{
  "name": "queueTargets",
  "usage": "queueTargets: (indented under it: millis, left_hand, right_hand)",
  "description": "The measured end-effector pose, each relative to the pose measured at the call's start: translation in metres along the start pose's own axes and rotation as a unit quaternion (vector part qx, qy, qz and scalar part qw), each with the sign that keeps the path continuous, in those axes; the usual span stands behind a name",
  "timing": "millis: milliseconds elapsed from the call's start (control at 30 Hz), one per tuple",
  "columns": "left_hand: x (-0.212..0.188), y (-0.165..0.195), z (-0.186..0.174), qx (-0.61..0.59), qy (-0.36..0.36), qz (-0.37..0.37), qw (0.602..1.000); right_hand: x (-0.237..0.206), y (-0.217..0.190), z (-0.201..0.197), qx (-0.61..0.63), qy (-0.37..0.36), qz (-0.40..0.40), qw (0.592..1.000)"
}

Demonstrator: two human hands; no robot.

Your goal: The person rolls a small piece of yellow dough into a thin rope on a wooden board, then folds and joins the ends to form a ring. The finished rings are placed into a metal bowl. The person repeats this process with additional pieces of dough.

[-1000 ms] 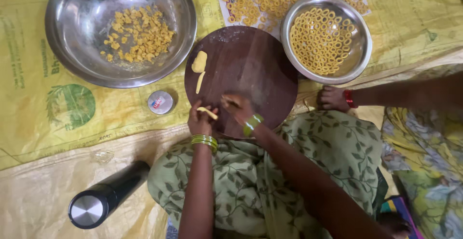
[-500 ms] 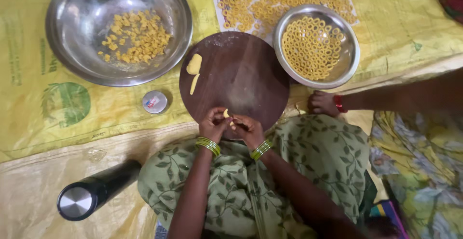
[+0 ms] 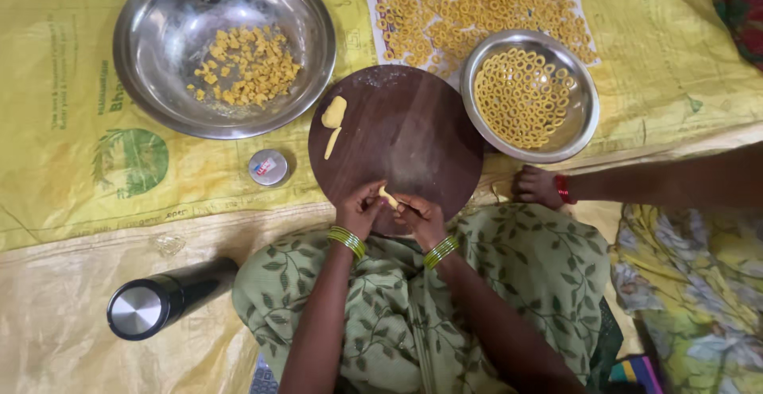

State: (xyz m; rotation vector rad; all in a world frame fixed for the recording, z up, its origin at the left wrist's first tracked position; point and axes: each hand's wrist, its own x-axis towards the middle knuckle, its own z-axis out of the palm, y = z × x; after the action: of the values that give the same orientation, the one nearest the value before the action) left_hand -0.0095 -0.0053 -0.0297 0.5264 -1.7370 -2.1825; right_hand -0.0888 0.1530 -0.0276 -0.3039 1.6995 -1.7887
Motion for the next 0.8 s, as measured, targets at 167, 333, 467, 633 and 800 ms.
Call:
queueTargets:
  millis: [167,333,467,633,800]
  left_hand:
    - [-0.005,0.007,-0.005,0.185,0.048,0.027,0.981]
    - [-0.002,0.007,-0.006,0.231,0.074,0.051,0.969]
    - [0.001,0.003,-0.006,0.155,0.03,0.042,0.986]
    - [0.003,0.004,-0.003,0.077,-0.014,0.017,0.997]
    - [0.002,0.006,-0.005,0.073,-0.013,0.012,0.997]
  right_hand:
    - [0.0,-0.004,0.001,0.027,-0.002,0.026,0.999]
    - [0.002,-0.003,0.002,0.024,0.004,0.021,0.999]
    - [0.004,0.001,-0.002,0.022,-0.001,-0.006,1.0]
    - [0.007,0.001,-0.006,0.116,0.005,0.058,0.992]
    - [0.005,0.001,-0.007,0.141,0.003,0.081,0.987]
